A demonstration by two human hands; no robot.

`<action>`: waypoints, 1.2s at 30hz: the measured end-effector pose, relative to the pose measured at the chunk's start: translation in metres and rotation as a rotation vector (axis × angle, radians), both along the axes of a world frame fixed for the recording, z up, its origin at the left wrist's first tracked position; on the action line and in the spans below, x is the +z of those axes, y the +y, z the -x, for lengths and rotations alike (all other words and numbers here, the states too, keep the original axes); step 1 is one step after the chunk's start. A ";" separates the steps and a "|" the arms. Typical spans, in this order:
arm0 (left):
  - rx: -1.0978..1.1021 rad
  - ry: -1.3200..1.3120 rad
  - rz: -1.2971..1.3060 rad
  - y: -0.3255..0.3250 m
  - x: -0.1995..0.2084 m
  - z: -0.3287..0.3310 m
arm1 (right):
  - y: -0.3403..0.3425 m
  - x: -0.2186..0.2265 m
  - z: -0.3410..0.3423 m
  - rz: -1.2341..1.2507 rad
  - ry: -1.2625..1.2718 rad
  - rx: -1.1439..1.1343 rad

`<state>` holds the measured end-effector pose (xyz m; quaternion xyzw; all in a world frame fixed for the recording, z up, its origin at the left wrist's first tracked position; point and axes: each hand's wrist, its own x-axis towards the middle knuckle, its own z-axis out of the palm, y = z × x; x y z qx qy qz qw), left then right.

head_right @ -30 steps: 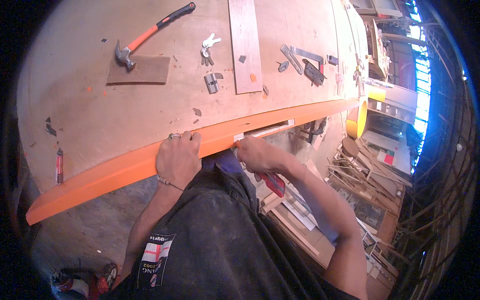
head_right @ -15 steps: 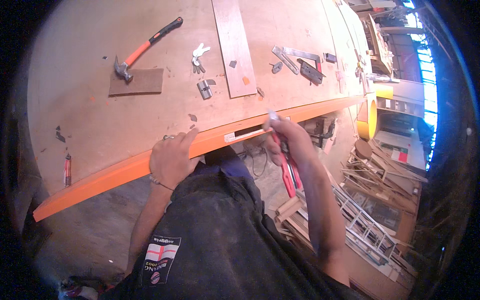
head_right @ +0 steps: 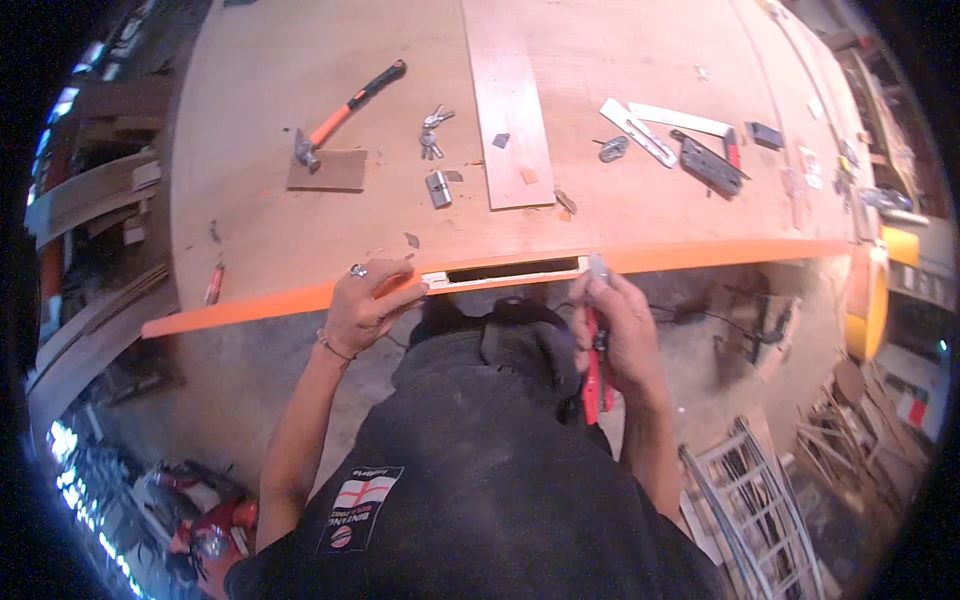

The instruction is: The person fits a lock mechanism into a wooden door edge by marking the area with a pencil and level, then using a router to carve a slot.

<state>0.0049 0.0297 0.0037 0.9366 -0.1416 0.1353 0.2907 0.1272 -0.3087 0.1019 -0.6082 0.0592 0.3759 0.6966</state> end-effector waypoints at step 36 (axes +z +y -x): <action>0.923 0.255 0.271 -0.087 -0.024 0.014 | -0.002 0.000 -0.119 0.427 -1.189 0.911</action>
